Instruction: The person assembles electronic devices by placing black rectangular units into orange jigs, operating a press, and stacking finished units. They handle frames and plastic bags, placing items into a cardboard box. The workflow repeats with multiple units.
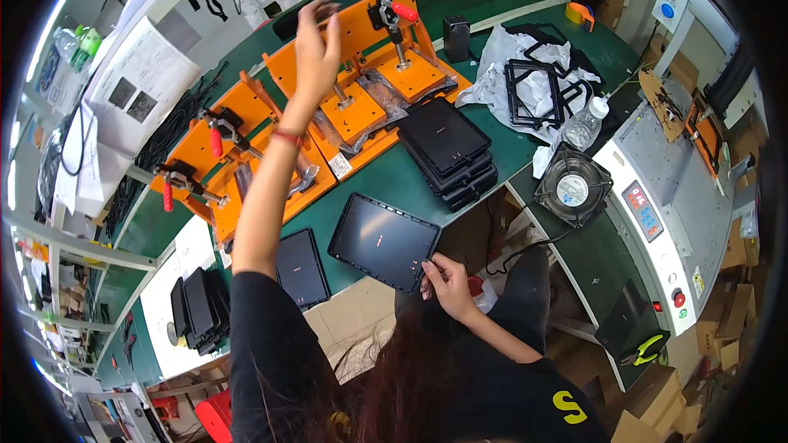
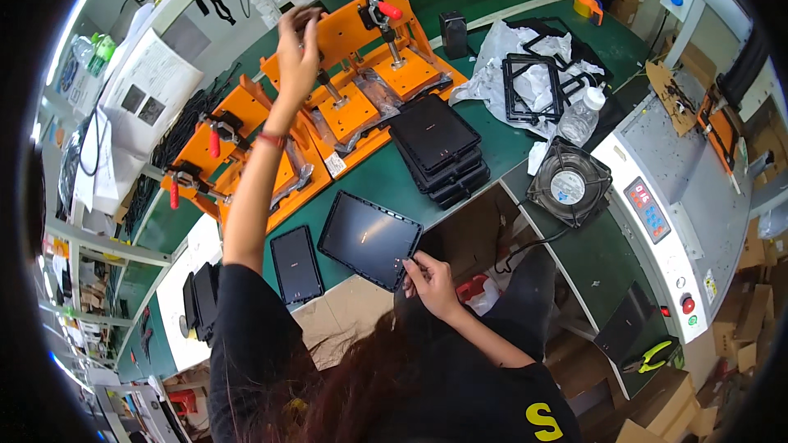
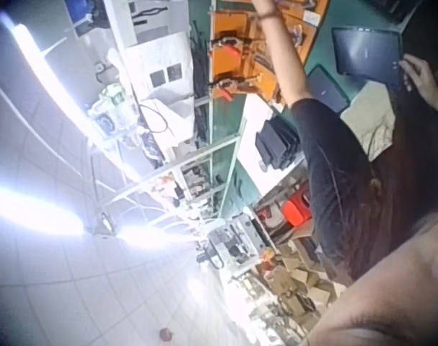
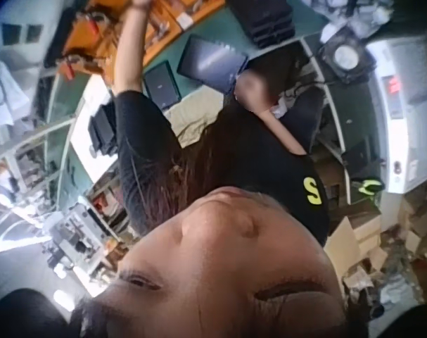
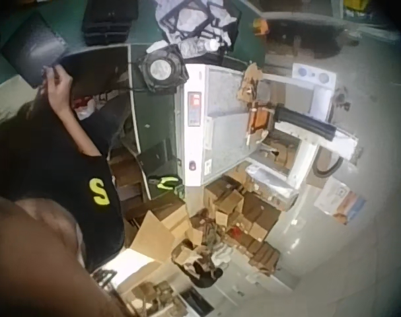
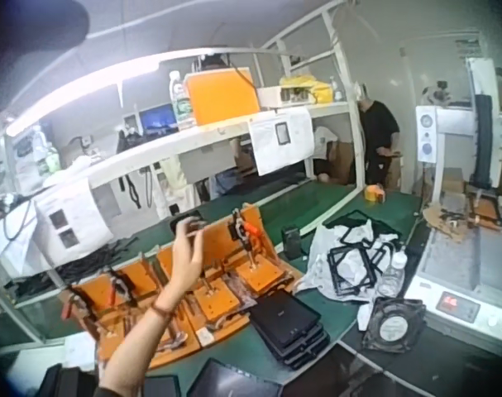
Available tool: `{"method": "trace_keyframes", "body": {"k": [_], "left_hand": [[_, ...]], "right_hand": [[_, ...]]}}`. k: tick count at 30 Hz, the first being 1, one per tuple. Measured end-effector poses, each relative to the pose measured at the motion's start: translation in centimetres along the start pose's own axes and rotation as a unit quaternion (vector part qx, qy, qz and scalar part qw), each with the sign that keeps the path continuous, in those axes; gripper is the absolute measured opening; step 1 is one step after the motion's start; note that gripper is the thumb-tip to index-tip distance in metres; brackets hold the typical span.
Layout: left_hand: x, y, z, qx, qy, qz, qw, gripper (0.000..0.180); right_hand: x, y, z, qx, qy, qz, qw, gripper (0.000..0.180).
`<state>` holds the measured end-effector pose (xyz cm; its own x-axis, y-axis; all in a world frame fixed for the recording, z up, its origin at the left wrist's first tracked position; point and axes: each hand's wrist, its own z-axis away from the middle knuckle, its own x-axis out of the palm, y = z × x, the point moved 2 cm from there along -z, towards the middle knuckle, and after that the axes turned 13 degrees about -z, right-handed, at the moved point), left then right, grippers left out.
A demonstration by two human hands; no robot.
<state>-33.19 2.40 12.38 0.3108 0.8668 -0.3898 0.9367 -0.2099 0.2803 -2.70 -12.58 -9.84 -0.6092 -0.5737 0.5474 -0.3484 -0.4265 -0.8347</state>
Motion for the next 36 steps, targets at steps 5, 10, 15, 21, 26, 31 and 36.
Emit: {"method": "trace_keyframes", "body": {"k": [5, 10, 15, 21, 26, 31, 36], "left_hand": [[-10.0, 5.7, 11.0, -0.237, -0.112, 0.074, 0.962, 0.043], [-17.4, 8.1, 22.6, -0.538, -0.228, 0.138, 0.799, 0.078], [-20.3, 9.7, 27.0, -0.529, -0.172, 0.139, 0.819, 0.083], [-22.2, 7.4, 26.8, -0.457, 0.023, 0.451, 0.767, 0.089], [-21.5, 3.9, 28.5, -0.438, 0.114, 0.608, 0.652, 0.093], [-21.7, -0.9, 30.4, -0.484, 0.041, 0.589, 0.646, 0.089], [-21.5, -3.9, 31.1, -0.527, -0.050, 0.396, 0.750, 0.079]], "right_hand": [[-0.3, -1.7, 0.9, -0.037, -0.013, 0.025, 0.999, 0.025], [1.9, -0.6, 1.2, -0.044, -0.086, 0.012, 0.995, 0.019], [5.2, 0.3, 0.8, -0.078, -0.187, 0.140, 0.969, 0.017], [9.7, -2.7, -1.8, -0.444, -0.201, 0.407, 0.772, 0.038], [12.8, -0.9, -2.0, -0.554, -0.286, 0.453, 0.638, 0.045], [14.9, 5.9, -1.8, -0.586, -0.312, 0.453, 0.595, 0.043], [15.3, 10.7, -1.5, -0.558, -0.328, 0.441, 0.622, 0.041]]}}
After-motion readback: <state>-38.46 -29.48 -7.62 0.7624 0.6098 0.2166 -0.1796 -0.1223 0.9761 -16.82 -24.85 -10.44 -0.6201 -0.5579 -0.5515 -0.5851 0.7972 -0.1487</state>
